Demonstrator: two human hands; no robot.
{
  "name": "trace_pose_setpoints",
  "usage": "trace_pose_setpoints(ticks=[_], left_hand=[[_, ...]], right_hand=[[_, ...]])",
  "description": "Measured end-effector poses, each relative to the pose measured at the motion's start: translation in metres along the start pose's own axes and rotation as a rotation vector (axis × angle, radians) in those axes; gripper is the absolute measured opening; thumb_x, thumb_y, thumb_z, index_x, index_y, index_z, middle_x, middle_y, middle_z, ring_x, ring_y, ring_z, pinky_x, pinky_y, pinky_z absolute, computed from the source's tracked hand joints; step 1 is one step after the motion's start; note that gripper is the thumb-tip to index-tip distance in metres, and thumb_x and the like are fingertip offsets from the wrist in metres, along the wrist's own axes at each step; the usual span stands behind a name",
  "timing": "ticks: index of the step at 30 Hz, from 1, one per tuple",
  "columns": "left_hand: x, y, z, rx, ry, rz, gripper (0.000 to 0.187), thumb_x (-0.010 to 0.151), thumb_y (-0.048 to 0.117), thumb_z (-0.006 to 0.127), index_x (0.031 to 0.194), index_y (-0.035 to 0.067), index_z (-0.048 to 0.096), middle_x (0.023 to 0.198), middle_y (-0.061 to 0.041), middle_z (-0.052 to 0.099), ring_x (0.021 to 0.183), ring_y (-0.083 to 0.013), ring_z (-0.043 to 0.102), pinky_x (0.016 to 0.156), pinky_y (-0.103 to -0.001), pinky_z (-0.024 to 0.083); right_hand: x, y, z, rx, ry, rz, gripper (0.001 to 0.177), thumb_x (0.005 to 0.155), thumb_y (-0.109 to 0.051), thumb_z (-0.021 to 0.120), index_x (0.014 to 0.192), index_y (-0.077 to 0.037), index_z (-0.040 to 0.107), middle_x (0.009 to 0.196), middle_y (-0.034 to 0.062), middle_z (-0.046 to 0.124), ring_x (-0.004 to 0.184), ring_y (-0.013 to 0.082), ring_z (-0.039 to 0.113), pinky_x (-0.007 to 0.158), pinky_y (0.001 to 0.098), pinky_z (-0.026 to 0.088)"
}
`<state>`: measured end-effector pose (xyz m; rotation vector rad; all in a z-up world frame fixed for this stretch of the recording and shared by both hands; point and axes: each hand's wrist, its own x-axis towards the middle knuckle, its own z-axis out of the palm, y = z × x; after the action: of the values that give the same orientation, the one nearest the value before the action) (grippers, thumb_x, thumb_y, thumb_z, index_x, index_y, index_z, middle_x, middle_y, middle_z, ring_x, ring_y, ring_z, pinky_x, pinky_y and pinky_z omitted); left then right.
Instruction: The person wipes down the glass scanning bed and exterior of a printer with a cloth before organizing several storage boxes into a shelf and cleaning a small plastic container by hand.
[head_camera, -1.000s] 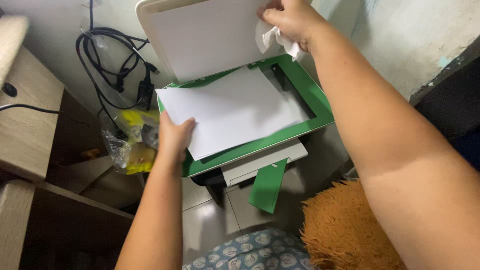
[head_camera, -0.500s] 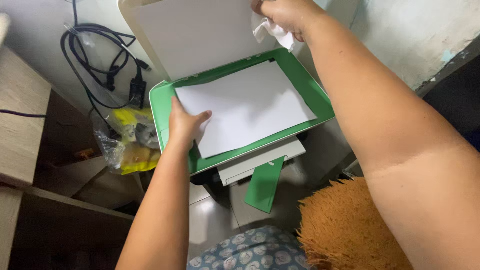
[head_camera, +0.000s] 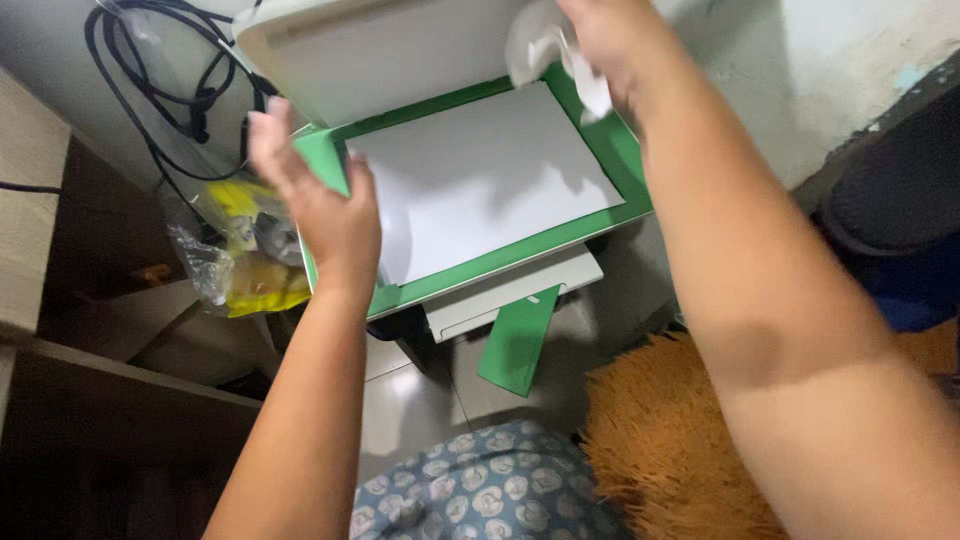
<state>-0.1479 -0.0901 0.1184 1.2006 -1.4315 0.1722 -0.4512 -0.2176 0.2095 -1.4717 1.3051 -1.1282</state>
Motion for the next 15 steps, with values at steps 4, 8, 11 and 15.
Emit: trace_pose_setpoints(ticks=[4, 8, 11, 15], left_hand=[[-0.01, 0.041, -0.043, 0.181, 0.005, 0.214, 0.067, 0.11, 0.027, 0.066, 0.161, 0.021, 0.024, 0.166, -0.014, 0.02, 0.16, -0.0324, 0.017, 0.132, -0.051, 0.017], [-0.021, 0.06, -0.057, 0.385, -0.208, 0.421, 0.071, 0.105, 0.047, 0.075, 0.157, 0.019, 0.036, 0.164, -0.016, 0.03, 0.157, -0.038, 0.015, 0.126, -0.064, 0.001], [-0.044, 0.07, -0.052, 0.42, -0.439, 0.454, 0.064, 0.097, 0.048, 0.075, 0.147, 0.016, 0.051, 0.155, -0.015, 0.043, 0.152, -0.0393, 0.024, 0.122, -0.068, 0.004], [-0.065, 0.067, -0.039, 0.411, -0.529, 0.477, 0.037, 0.095, 0.03, 0.073, 0.129, 0.017, 0.065, 0.135, -0.003, 0.062, 0.146, -0.0309, 0.045, 0.127, -0.064, 0.012]], right_hand=[[-0.061, 0.013, -0.007, 0.179, -0.05, -0.046, 0.056, 0.104, -0.062, 0.052, 0.109, -0.009, 0.067, 0.083, 0.0012, 0.066, 0.06, 0.0101, 0.058, 0.047, 0.0305, 0.046], [-0.111, 0.046, -0.006, 0.42, -0.061, 0.347, 0.046, 0.099, -0.052, 0.053, 0.101, -0.009, 0.069, 0.068, 0.0041, 0.066, 0.043, 0.012, 0.054, 0.036, 0.0266, 0.036], [-0.125, 0.083, -0.006, 0.611, -0.148, 0.495, 0.029, 0.102, -0.036, 0.06, 0.096, -0.008, 0.064, 0.069, 0.0036, 0.065, 0.045, 0.0094, 0.051, 0.036, 0.024, 0.032], [-0.131, 0.114, -0.016, 0.621, -0.205, 0.601, 0.024, 0.104, -0.026, 0.062, 0.095, -0.004, 0.063, 0.072, 0.0031, 0.064, 0.047, 0.008, 0.05, 0.037, 0.0236, 0.031]])
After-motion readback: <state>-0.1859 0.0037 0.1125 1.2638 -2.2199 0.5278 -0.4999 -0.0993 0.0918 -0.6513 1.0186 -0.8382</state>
